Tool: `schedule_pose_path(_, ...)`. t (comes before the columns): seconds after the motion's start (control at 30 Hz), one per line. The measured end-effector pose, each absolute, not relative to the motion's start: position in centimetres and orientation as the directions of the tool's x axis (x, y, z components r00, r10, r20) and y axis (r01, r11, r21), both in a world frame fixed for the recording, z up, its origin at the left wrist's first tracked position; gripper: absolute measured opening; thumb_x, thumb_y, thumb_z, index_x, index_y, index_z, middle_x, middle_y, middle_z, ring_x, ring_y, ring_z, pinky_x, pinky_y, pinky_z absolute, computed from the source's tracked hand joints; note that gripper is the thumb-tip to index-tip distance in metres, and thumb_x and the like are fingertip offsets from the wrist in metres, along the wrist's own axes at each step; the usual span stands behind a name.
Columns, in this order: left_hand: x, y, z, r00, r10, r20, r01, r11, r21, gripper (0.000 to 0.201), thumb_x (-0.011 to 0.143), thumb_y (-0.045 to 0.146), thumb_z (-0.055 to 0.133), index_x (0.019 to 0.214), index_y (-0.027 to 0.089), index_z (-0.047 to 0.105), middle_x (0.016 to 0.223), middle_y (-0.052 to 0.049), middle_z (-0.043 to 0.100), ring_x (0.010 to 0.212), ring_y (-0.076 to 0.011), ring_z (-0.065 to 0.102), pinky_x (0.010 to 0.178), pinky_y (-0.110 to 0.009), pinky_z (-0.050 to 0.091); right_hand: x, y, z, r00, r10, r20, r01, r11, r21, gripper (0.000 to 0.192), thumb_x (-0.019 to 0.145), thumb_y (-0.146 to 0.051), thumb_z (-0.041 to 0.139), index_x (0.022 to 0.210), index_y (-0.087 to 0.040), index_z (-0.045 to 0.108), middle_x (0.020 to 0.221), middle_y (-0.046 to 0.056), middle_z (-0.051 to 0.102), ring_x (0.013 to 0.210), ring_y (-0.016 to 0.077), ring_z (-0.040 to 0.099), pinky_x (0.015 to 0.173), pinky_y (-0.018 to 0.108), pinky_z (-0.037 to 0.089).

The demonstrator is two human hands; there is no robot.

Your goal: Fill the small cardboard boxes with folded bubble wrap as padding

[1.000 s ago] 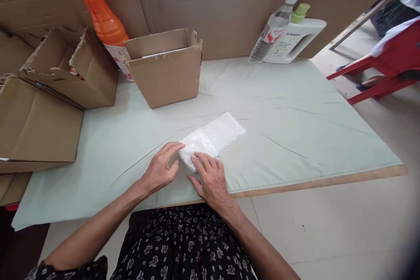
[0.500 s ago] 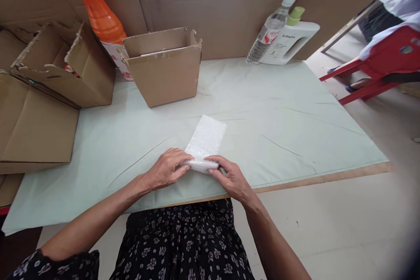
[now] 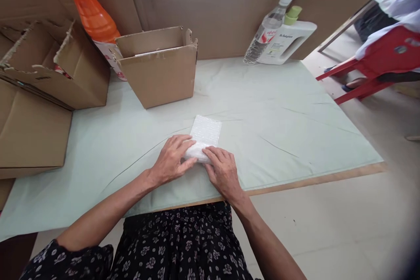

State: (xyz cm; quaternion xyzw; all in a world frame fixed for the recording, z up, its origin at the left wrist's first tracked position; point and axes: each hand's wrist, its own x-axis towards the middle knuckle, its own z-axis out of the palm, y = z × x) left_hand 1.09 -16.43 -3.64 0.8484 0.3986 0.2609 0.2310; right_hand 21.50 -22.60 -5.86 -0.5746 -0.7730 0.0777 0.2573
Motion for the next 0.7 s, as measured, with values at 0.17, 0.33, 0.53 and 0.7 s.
schedule_pose_path(0.17,0.0,-18.3,-4.1,0.608,0.753,0.252,0.46,-0.593,0.661,0.033,0.095,0.023,0.054,0.127,0.019,0.062,0.114,-0.01,0.071,0.109,-0.0248,0.062,0.099,-0.043,0.047,21.8,-23.5,-4.5,-0.2,0.965,0.167,0.665,0.259,-0.7,0.033,0.096,-0.031,0.056,0.128,-0.024,0.063,0.12,0.009,0.072,0.106,0.027,0.067,0.089,0.043,0.053)
schedule_pose_path(0.33,1.3,-17.3,-3.6,0.265,0.957,0.115,0.523,-0.243,0.817,0.046,0.09,0.035,0.063,0.132,0.019,0.057,0.123,-0.013,0.065,0.113,-0.0266,0.06,0.1,-0.046,0.048,22.5,-20.7,-4.8,-0.024,0.996,-0.088,0.492,-0.065,-0.868,0.035,0.092,-0.04,0.058,0.12,-0.02,0.067,0.115,0.008,0.075,0.094,0.0241,0.071,0.076,0.035,0.057)
schedule_pose_path(0.53,1.6,-19.8,-2.9,0.107,0.879,-0.464,-0.159,0.476,0.865,0.064,0.076,0.038,0.079,0.131,0.015,0.055,0.126,-0.016,0.063,0.116,-0.0286,0.061,0.094,-0.044,0.053,22.0,-20.1,-4.7,0.072,0.988,-0.14,0.276,-0.155,-0.949,0.038,0.088,-0.045,0.063,0.115,-0.019,0.068,0.114,0.008,0.074,0.103,0.0247,0.068,0.088,0.036,0.055)
schedule_pose_path(0.7,3.1,-22.3,-3.0,0.346,0.81,-0.474,-0.446,0.586,0.676,0.052,0.068,0.037,0.087,0.111,0.013,0.071,0.111,-0.012,0.074,0.115,-0.0309,0.064,0.104,-0.043,0.046,19.5,-23.3,-3.3,-0.064,0.968,-0.243,0.015,-0.242,-0.97,0.04,0.092,-0.047,0.063,0.121,-0.021,0.065,0.114,0.008,0.073,0.101,0.0232,0.069,0.085,0.035,0.057)
